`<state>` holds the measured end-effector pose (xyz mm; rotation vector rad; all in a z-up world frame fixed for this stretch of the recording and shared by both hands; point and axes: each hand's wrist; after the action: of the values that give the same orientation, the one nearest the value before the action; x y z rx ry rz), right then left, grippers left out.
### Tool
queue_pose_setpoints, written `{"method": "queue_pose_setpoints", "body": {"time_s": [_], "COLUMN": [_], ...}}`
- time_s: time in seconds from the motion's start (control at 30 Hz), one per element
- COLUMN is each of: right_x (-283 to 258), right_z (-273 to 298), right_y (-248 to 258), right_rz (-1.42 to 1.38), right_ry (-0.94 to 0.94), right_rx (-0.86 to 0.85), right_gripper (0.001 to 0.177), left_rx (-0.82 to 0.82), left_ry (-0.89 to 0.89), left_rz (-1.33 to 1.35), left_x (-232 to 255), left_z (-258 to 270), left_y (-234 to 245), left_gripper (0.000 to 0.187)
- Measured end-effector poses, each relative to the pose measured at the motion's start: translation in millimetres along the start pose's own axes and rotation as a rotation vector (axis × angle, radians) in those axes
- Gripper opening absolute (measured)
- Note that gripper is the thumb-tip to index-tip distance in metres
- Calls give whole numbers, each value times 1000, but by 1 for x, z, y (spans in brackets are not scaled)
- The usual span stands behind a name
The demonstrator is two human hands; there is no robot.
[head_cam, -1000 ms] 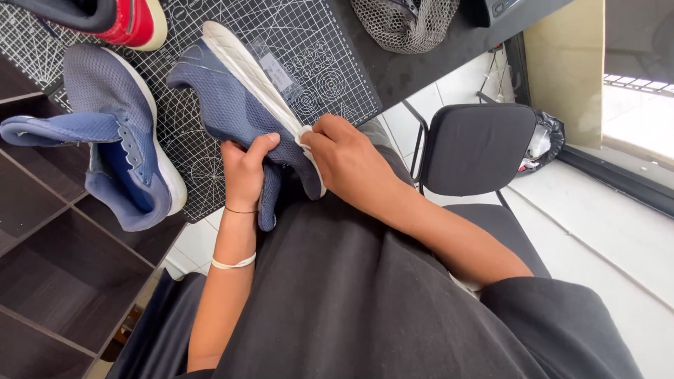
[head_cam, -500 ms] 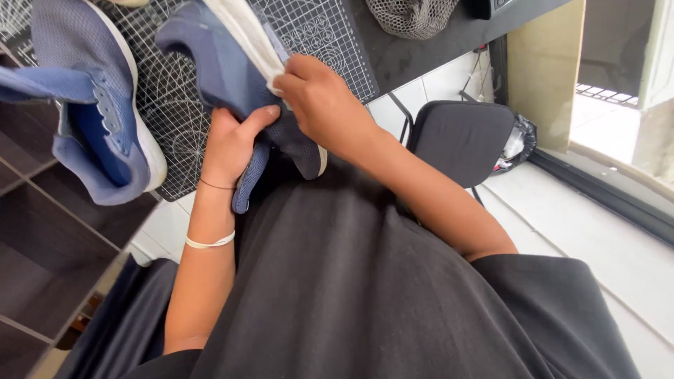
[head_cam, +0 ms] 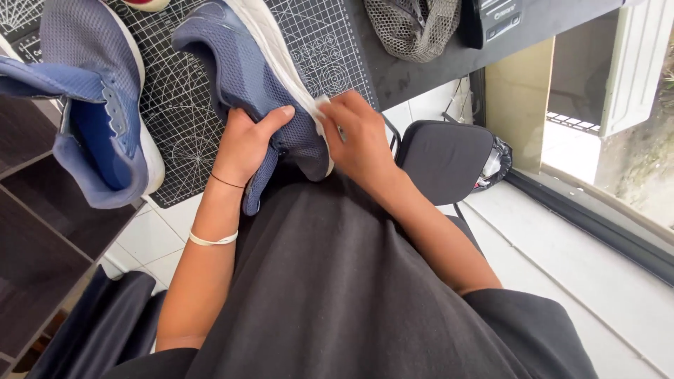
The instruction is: The person cleans a blue sneaker by wiping its white midsole with a white cloth. They briefly set the shoe down, pick up a small plastic case, then resume wiping the midsole and upper of the same shoe. The person handles the shoe and cloth throughout.
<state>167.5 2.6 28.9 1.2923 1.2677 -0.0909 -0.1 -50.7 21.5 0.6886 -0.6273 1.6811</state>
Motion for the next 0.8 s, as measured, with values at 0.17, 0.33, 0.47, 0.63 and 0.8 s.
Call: {"method": "queue_pose_setpoints", "body": {"time_s": [0.17,0.33,0.47,0.63,0.8], "right_x": [-15,-28,6,38,39], "right_z": [15,27,16,44,64], "right_y": [9,19,13,29,42], "right_rz": [-28,-77,-326,-650,-810], "right_ry": [-32,-181,-287,-537,-626], "right_rx": [-8,-55,103,162,111], "right_gripper": [5,9,10,13,10], "left_rx": [-36,-158,-162,-185,-172], "left_ry": [-58,-48,69,303,346], "left_rz": [-3,56,-216,-593,-687], "left_x": [-16,-18,18,50,30], "left_z": [0,6,36,35,3], "left_y": [5,18,14,-2,-15], "left_gripper": [40,43,46,64,62]}}
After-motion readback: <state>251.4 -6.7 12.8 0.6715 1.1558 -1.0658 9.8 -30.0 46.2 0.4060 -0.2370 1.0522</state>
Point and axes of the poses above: each hand's wrist, its own z-axis away from the middle knuckle, its own y-axis out of the back of the hand, x = y × z, and after that the axes turned 11 degrees about y, right-handed
